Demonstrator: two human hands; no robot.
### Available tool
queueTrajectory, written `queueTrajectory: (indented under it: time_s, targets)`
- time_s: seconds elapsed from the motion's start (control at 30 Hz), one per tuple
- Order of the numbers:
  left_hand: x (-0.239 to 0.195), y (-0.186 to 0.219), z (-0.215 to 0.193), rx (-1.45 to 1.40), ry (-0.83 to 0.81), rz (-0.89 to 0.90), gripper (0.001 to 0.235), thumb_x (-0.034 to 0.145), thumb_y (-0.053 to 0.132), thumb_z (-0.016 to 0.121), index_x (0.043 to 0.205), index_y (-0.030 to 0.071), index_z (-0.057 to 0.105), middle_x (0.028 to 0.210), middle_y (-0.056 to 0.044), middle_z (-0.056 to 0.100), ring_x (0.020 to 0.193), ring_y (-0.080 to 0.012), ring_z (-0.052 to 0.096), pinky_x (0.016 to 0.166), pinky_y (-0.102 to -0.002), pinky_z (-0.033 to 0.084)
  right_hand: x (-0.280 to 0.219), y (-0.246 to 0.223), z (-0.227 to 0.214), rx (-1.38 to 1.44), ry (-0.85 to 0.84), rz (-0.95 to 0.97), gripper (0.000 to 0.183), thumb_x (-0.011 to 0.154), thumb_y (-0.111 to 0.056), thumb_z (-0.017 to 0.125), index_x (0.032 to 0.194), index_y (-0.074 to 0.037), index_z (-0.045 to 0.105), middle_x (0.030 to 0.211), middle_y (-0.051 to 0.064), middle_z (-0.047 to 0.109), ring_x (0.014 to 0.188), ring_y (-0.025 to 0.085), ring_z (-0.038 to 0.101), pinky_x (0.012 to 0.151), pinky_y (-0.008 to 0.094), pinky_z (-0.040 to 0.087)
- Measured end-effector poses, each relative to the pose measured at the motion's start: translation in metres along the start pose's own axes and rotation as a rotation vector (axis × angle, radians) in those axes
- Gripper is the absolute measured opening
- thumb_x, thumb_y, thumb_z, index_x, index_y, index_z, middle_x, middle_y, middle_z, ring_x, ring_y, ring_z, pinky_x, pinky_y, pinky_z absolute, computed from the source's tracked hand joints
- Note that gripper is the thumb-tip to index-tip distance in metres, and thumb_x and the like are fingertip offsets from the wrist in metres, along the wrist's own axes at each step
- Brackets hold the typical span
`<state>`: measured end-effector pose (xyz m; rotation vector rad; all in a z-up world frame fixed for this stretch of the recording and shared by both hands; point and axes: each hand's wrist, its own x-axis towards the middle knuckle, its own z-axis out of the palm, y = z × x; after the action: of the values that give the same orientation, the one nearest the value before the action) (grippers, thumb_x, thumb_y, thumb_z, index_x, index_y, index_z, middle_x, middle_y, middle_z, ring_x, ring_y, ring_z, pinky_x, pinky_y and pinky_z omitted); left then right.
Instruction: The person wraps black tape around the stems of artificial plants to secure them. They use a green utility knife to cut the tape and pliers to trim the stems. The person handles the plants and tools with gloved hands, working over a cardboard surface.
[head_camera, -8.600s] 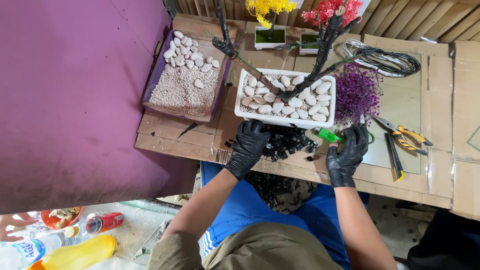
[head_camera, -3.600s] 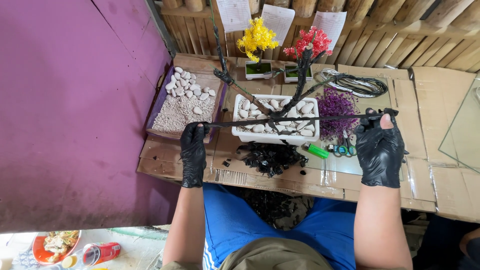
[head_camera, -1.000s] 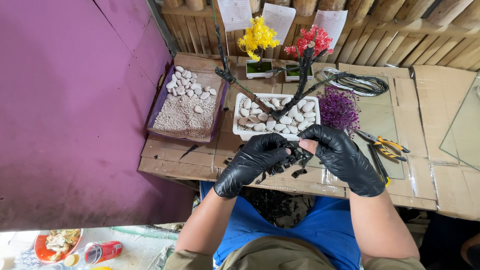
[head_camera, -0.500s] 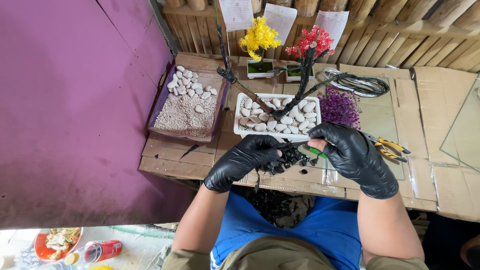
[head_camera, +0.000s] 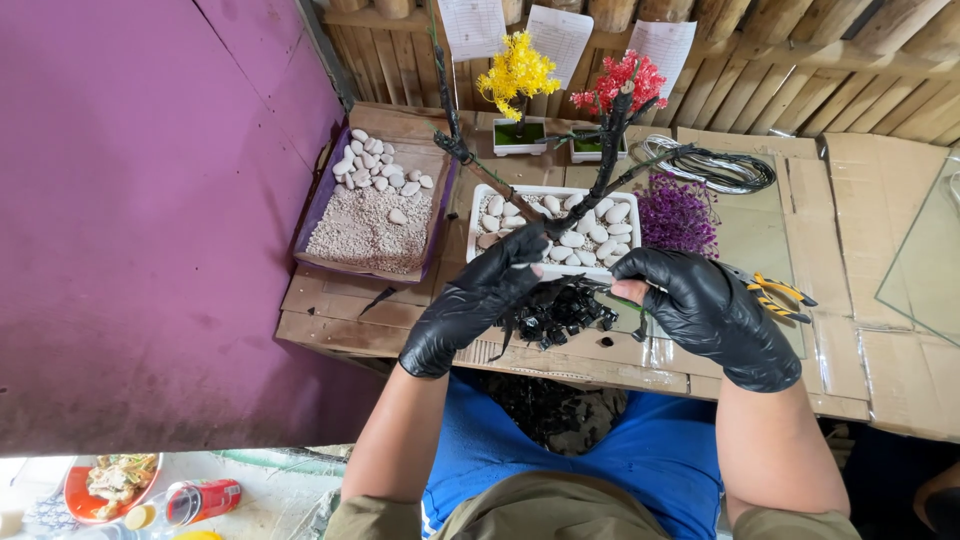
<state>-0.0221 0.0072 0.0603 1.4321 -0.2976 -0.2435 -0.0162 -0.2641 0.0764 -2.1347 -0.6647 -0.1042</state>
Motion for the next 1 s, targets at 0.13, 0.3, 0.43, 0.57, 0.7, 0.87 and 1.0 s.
queueTrajectory:
  time_s: [0.13,0.3,0.43,0.57,0.7,0.87,1.0]
  targets:
    - [0.006,-0.01,0.019,0.047,-0.024,0.118,0.04,0.099,0.012,0.065,0.139,0.008,0.061,0.111,-0.005,0.067,0.101,-0.011,0.059,0.104,-0.03,0.053,0.005,-0.005,-0.003,-0.009,-0.019,0.003,0.006,0.094,-0.013,0.071,0.093,-0.008,0.074,0.073,0.011,0.073,0.071,0.024,0.073,0.075,0.041,0.057]
    - [0.025,-0.069,0.031,0.002,-0.034,0.097,0.022,0.092,0.011,0.078,0.113,0.008,0.074,0.103,-0.01,0.077,0.096,-0.0158,0.072,0.087,-0.033,0.061,0.01,-0.011,-0.005,-0.02,-0.065,0.013,0.008,0.092,-0.015,0.073,0.095,-0.008,0.075,0.074,0.011,0.073,0.072,0.023,0.072,0.076,0.042,0.057]
    - [0.019,-0.066,0.03,-0.103,0.021,0.034,0.015,0.093,0.007,0.075,0.106,0.003,0.072,0.093,-0.017,0.077,0.078,-0.022,0.077,0.072,-0.035,0.065,0.012,-0.014,-0.006,-0.024,-0.089,0.022,0.009,0.091,-0.016,0.074,0.096,-0.008,0.076,0.075,0.011,0.073,0.073,0.023,0.072,0.076,0.042,0.057]
    - [0.024,-0.068,0.026,-0.087,0.017,0.02,0.017,0.092,0.009,0.076,0.107,0.002,0.075,0.09,-0.015,0.077,0.08,-0.0182,0.075,0.074,-0.032,0.064,0.012,-0.016,-0.008,-0.028,-0.116,0.034,0.011,0.09,-0.017,0.076,0.097,-0.008,0.077,0.075,0.011,0.074,0.074,0.023,0.072,0.076,0.043,0.057]
    - [0.018,-0.05,0.025,-0.081,-0.058,-0.016,0.018,0.093,0.019,0.071,0.096,0.002,0.072,0.073,-0.01,0.068,0.058,-0.0212,0.068,0.053,-0.031,0.057,0.005,0.014,-0.006,-0.265,-0.062,-0.572,0.035,0.088,-0.011,0.078,0.119,-0.002,0.065,0.105,0.016,0.076,0.093,0.027,0.077,0.087,0.039,0.065]
    - [0.021,-0.066,0.022,-0.037,-0.048,0.036,0.009,0.094,0.014,0.071,0.093,0.006,0.073,0.072,-0.01,0.071,0.063,-0.0142,0.066,0.056,-0.027,0.054,0.0,0.005,-0.003,-0.372,-0.023,-0.227,0.016,0.093,-0.022,0.073,0.104,-0.011,0.068,0.086,0.011,0.073,0.076,0.031,0.072,0.072,0.04,0.058]
    - [0.024,-0.064,0.028,-0.047,0.043,0.123,0.003,0.092,0.006,0.075,0.09,0.003,0.076,0.07,-0.012,0.073,0.064,-0.0125,0.069,0.059,-0.028,0.059,0.0,0.018,0.007,-0.317,-0.046,-0.153,0.012,0.09,-0.027,0.075,0.095,-0.016,0.075,0.095,0.007,0.074,0.098,0.034,0.071,0.093,0.044,0.055]
